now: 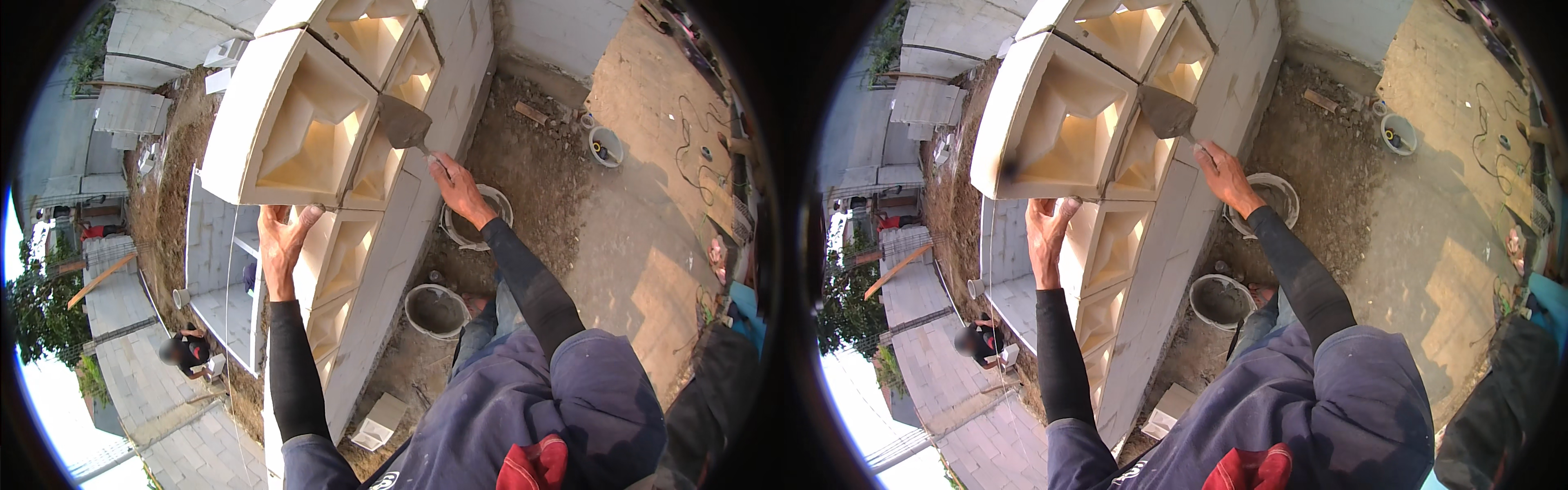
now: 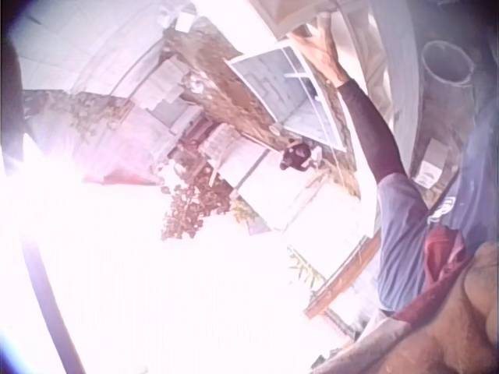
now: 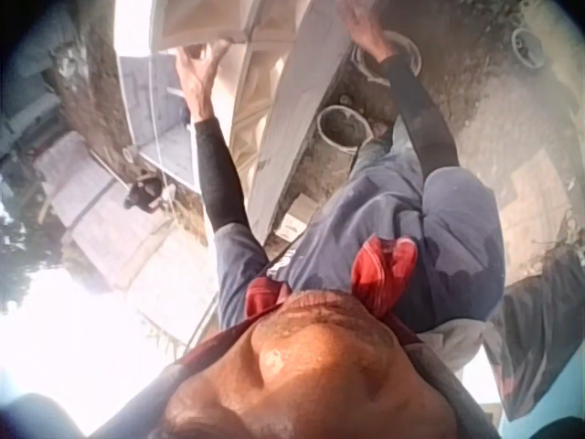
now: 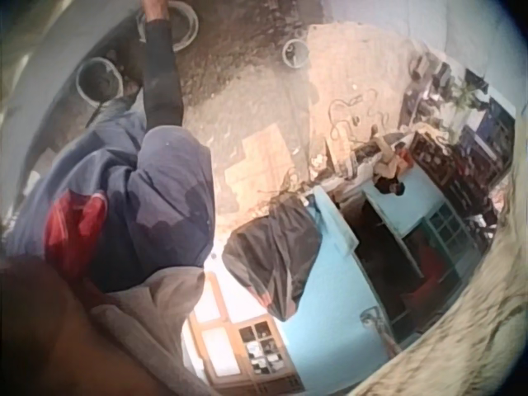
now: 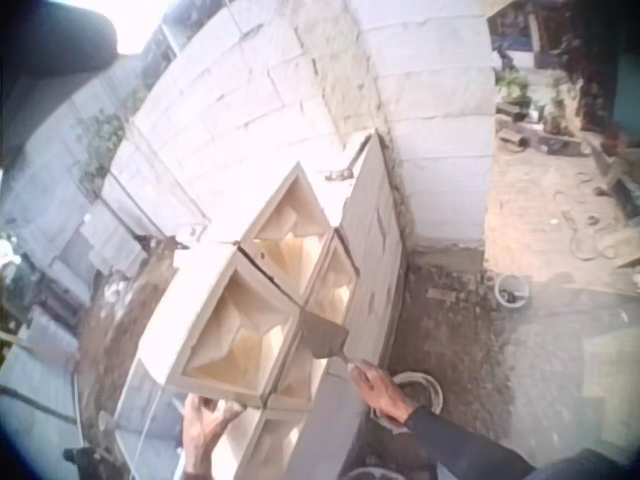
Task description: The person applies mortar to the top edge of a concrete block wall using a trowel, lifts a decorative breeze block and positions it on the mortar, then taps the block with a hammer to level it and cleans away excess mortar with the trowel.
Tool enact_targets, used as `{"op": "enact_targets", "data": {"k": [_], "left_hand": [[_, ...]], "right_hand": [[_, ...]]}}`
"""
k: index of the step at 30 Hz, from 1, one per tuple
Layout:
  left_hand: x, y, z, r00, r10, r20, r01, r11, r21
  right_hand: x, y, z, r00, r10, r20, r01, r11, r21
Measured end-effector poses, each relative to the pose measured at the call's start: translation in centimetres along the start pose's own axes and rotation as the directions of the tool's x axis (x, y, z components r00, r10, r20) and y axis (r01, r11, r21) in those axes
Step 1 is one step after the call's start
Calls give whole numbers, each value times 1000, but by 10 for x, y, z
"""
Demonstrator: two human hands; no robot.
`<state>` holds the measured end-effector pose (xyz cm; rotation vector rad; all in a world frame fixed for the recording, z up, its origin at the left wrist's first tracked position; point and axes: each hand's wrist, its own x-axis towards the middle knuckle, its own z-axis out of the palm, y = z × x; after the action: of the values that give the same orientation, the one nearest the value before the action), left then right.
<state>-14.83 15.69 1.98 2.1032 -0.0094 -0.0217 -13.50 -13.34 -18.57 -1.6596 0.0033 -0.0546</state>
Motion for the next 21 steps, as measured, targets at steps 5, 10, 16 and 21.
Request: {"op": "enact_targets", "data": {"k": [5,10,16,21], "left_hand": [[0,3,3,1000,5,-10,-5,999,-41],[1,1,3,1000,15,-20,-16,998,-58],[1,-4,2,999,22,-47,-25,998,-62],[2,-5,2,998,27,-51,-29,999,-31]], "right_hand": [[-17,5,12,998,18,67,-21,999,40],[-44,7,24,996,-40,78,40,999,-9],[-71,7,45,989,-83,122,87,996,-31],[-88,6,54,984,-101,145,110,993,-54]]}}
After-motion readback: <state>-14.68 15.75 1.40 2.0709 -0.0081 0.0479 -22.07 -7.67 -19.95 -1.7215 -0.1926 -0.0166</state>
